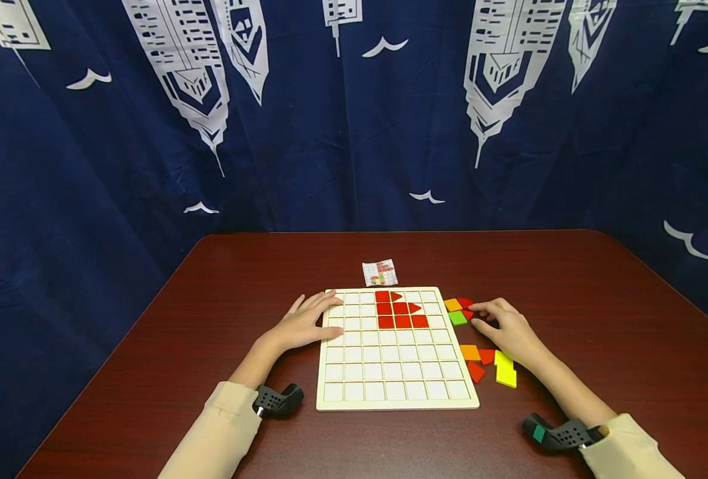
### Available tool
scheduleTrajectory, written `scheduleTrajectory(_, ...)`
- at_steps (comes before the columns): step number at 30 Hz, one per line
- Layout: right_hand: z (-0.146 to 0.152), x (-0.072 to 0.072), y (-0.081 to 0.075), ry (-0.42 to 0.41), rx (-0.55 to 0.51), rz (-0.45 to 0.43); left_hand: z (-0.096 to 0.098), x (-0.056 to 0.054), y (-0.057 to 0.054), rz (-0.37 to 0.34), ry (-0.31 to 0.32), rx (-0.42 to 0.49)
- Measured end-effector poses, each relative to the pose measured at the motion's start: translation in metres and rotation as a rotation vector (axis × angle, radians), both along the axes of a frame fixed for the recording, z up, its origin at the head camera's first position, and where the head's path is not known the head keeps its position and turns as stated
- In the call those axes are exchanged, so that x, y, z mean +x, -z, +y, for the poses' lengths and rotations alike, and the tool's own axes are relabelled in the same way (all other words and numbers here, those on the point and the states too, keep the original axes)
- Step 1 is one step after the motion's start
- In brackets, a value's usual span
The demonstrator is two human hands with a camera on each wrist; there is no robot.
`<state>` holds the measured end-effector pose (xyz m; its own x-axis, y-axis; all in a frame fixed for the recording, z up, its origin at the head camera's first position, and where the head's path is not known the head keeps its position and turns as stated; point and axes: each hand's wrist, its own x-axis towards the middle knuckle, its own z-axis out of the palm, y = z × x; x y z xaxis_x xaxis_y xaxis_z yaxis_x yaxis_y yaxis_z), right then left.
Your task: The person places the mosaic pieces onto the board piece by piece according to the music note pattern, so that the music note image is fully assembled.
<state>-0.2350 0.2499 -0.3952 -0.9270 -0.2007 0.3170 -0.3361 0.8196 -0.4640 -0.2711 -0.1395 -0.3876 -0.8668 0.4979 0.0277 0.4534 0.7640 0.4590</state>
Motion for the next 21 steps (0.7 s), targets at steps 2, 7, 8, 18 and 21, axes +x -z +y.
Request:
scheduleTrajectory(2, -0.0003, 0.0003, -0.0003, -0.003, 0.015, 0.004, -0.0002, -0.0002, 0.0003, -0.001, 0.000, 0.000)
scheduleTrajectory(7, -0.0027, 0.0015, -0.0014, 0.009, 0.048, -0.007, -0.0005, -0.0007, 0.0009, -0.001, 0.000, 0.000)
scheduleTrajectory(8, -0.0032, 0.0016, -0.0015, 0.014, 0.052, -0.014, -0.0005, -0.0008, 0.0009, -0.001, 0.001, 0.000)
scheduleTrajectory(18, -0.0075, 0.0027, -0.0003, 0.055, 0.060, -0.033, -0.0007, -0.0005, 0.0011, -0.001, 0.007, 0.005)
scheduleTrajectory(21, -0.0078, 0.0025, 0.0000, 0.058, 0.052, -0.031, -0.0006, -0.0001, 0.0007, -0.002, 0.008, 0.006)
